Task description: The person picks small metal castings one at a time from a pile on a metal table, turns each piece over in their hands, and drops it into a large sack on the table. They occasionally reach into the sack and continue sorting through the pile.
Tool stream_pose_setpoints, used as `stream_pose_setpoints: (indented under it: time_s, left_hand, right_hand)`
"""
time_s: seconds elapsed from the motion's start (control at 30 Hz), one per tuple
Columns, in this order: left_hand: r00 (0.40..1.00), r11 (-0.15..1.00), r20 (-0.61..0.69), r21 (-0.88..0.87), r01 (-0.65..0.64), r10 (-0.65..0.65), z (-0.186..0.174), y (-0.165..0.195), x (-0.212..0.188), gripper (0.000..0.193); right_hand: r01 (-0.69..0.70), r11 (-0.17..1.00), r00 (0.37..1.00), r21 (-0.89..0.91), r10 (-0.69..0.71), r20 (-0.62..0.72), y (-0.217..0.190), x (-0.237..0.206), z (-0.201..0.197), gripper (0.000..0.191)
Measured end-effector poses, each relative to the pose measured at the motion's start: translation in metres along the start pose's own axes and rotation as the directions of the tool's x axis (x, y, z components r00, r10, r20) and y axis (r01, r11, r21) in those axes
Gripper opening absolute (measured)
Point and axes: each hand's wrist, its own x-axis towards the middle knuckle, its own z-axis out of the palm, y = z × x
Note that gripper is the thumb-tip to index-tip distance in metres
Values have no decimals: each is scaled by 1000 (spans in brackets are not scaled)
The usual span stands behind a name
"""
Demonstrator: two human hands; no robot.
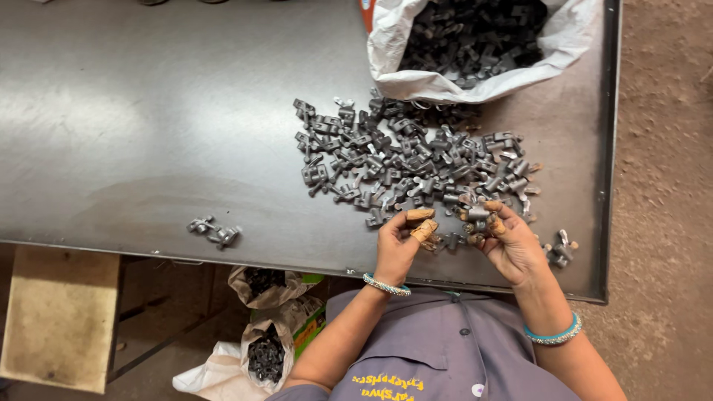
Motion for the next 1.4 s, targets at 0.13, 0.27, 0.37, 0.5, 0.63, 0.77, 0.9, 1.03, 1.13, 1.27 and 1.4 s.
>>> stream_pose_setpoints:
  time_s: [0.13,0.27,0.37,0.5,0.63,0.77,0.9,1.03,1.13,1.27,1.4]
  left_hand:
    - [995,994,69,-82,78,-72,4,-12,4,29]
    - [981,968,79,-165,189,-178,12,-8,8,40]
    - [958,899,101,-333,286,-267,14,-3,13,53]
    - [984,886,43,-429,176,-174,-1,3,19,48]
    - [997,907,-28,-418,60,-78,-32,13,21,42]
    - [981,892,-140,-448,59,-135,-47,21,22,40]
    - [987,910,-96,-407,81,-131,-46,24,19,39]
    - [984,910,-34,-387,147,-173,-32,16,13,35]
    - [981,899,16,-396,186,-195,-20,5,9,31]
    - [981,939,37,-285,192,-190,-2,-9,5,31]
    - [943,894,105,-300,334,-317,12,-20,-1,49]
  right_hand:
    - [7,1000,1000,-30,-7,11,-2,-4,1,34]
    - [224,949,973,-224,-206,101,-4,-12,27,31]
    - [392,790,917,-472,-295,267,-11,-23,55,28]
    - [544,464,830,-699,-424,364,-22,-39,89,33]
    - [421,-258,789,-870,-370,491,-13,-56,106,46]
    - [407,-329,760,-852,-397,515,10,-58,94,42]
    - [220,225,905,-949,-410,112,16,-46,55,39]
    - [269,850,963,-452,-250,102,12,-30,15,28]
    - [79,983,997,-166,-78,8,6,-20,-3,23]
    - [19,982,998,-189,-29,-48,2,-21,-7,23]
    - [119,927,992,-356,-92,91,-1,-33,18,21]
